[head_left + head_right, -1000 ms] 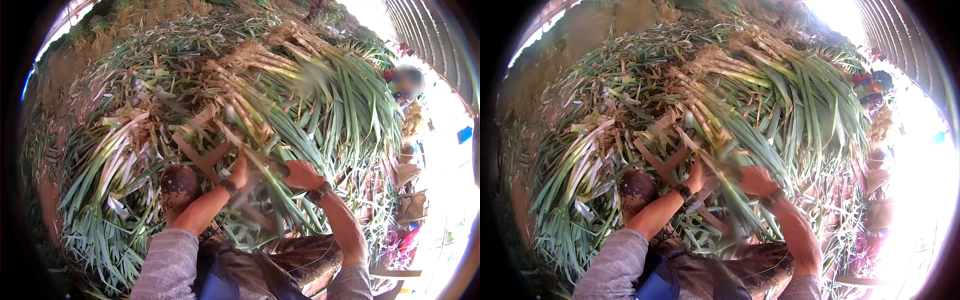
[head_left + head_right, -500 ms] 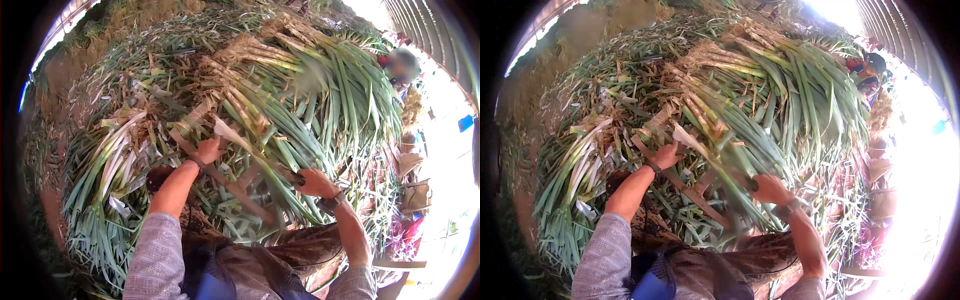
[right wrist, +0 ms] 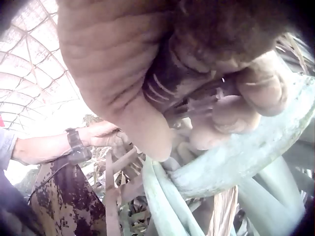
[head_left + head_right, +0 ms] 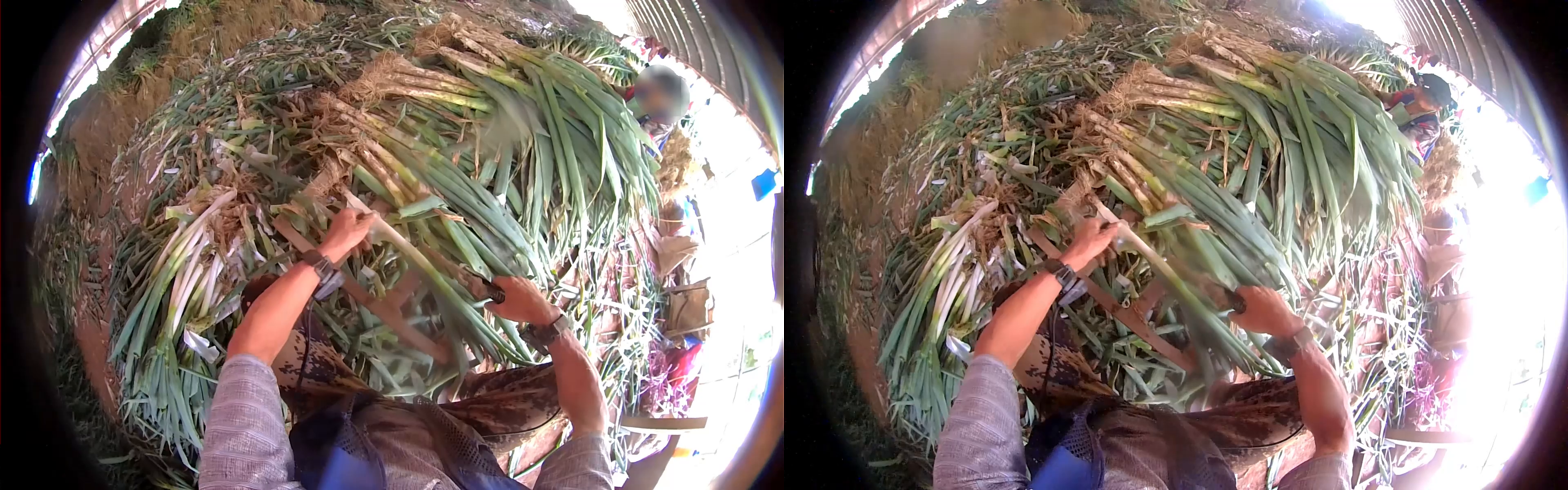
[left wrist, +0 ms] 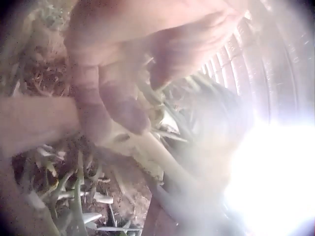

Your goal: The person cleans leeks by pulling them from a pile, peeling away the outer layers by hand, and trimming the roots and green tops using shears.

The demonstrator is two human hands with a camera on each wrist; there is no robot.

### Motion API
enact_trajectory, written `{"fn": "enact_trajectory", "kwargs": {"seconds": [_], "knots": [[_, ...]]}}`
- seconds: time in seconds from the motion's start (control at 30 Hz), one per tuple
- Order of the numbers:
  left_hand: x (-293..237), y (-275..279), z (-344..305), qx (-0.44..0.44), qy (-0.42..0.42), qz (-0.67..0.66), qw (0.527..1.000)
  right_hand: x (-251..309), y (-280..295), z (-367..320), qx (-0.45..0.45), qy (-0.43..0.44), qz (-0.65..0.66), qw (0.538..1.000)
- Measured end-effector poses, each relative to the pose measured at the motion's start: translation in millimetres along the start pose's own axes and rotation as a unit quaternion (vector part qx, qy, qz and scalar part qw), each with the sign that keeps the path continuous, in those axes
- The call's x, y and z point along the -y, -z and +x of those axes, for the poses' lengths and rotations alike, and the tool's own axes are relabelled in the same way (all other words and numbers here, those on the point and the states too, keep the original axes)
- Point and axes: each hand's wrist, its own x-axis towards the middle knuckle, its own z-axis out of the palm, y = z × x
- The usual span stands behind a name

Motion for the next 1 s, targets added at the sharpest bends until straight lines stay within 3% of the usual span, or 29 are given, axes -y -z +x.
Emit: {"fn": "enact_trajectory", "kwargs": {"seconds": [0.07, 0.1, 0.2, 0.23, 0.3, 0.33, 0.4, 0.43, 0.5, 0.73, 0.83, 1.0], "knots": [[5.8, -17.8, 6.7, 0.005, -0.018, -0.050, 0.999, 8.8, 3.4, 3.6, 0.000, -0.010, 0.003, 1.000], [55.7, -38.0, 50.4, -0.067, -0.100, -0.057, 0.991, 14.4, 5.8, 6.3, -0.002, -0.020, 0.004, 1.000], [39.7, -48.0, 44.1, -0.103, 0.046, -0.066, 0.991, 18.2, 4.5, 12.2, 0.000, -0.026, -0.007, 1.000], [38.7, -55.8, 44.6, -0.099, 0.044, -0.066, 0.992, 15.6, 1.9, 13.1, -0.012, -0.011, -0.013, 1.000], [43.2, -75.9, 44.9, -0.070, 0.046, -0.331, 0.940, 16.3, 2.8, 11.2, -0.018, -0.018, -0.013, 1.000], [43.3, -85.8, 41.8, -0.069, 0.045, -0.331, 0.940, 16.4, 4.2, 11.9, -0.026, -0.019, -0.011, 0.999], [41.4, -106.5, 26.2, 0.039, -0.005, -0.446, 0.894, 14.0, 6.5, 8.6, -0.038, -0.017, -0.009, 0.999], [41.6, -114.3, 17.4, 0.040, -0.005, -0.444, 0.895, 13.3, 7.8, 5.3, -0.042, -0.011, 0.008, 0.999], [40.9, -128.1, 5.6, 0.114, -0.029, -0.508, 0.853, 10.7, 9.0, -2.9, -0.060, 0.007, 0.018, 0.998], [42.6, -133.0, -19.1, 0.153, 0.005, -0.485, 0.861, -6.2, -0.8, -29.0, -0.034, -0.005, -0.004, 0.999], [47.8, -146.5, -22.0, 0.201, -0.050, -0.442, 0.873, -0.3, 4.6, -27.8, -0.090, 0.005, 0.026, 0.996], [59.8, -171.6, -31.2, 0.204, -0.053, -0.457, 0.864, 0.3, -7.1, -21.4, -0.136, 0.019, -0.013, 0.990]]}}
